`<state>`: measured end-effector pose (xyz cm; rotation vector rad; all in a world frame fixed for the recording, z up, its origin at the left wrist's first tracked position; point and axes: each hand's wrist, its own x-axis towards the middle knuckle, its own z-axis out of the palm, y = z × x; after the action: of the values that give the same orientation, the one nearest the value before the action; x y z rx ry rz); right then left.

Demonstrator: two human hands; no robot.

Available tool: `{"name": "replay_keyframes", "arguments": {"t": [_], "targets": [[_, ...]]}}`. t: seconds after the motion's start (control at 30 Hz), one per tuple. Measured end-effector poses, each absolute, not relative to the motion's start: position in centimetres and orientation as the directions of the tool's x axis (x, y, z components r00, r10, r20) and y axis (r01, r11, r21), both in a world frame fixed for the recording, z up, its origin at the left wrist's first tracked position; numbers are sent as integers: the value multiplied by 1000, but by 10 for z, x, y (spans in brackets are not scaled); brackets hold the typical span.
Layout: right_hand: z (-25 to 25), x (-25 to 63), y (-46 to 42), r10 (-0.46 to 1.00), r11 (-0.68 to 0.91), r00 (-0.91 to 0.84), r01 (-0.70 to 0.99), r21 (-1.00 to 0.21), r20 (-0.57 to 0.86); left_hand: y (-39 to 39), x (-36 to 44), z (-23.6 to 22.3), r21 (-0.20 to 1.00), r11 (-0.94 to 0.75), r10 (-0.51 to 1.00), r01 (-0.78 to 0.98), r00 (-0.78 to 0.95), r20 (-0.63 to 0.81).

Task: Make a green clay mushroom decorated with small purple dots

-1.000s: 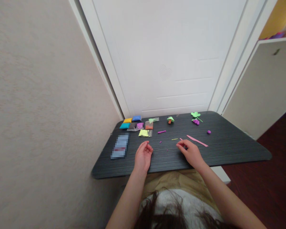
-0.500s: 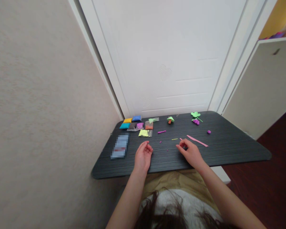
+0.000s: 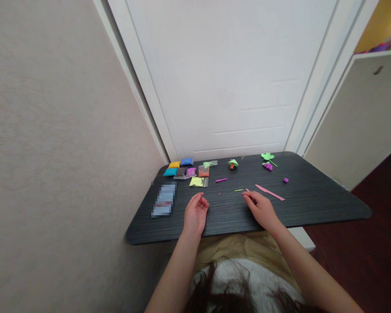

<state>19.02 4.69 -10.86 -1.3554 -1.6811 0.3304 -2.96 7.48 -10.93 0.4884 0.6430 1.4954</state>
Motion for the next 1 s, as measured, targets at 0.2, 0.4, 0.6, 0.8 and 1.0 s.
{"name": "replay_keyframes", "arguments": {"t": [0.2,0.4,0.6,0.8,1.0], "targets": [[-108,191,47,884,353,18,631,-691,468,75,-29,-109,661,36,995,-750,-32,-91],[-106,189,46,894,322,37,638,-700,446,75,-29,-109,661,35,995,-750,-34,-92],[-105,189,45,894,311,50,647,-696,446,75,-29,-108,659,33,995,-752,-37,-92],[-105,190,46,893,338,17,635,-694,450,74,-29,-108,658,31,995,-752,-38,-89],[-108,191,48,893,346,10,624,-701,450,75,-29,-108,656,30,995,-754,-37,-88]]}}
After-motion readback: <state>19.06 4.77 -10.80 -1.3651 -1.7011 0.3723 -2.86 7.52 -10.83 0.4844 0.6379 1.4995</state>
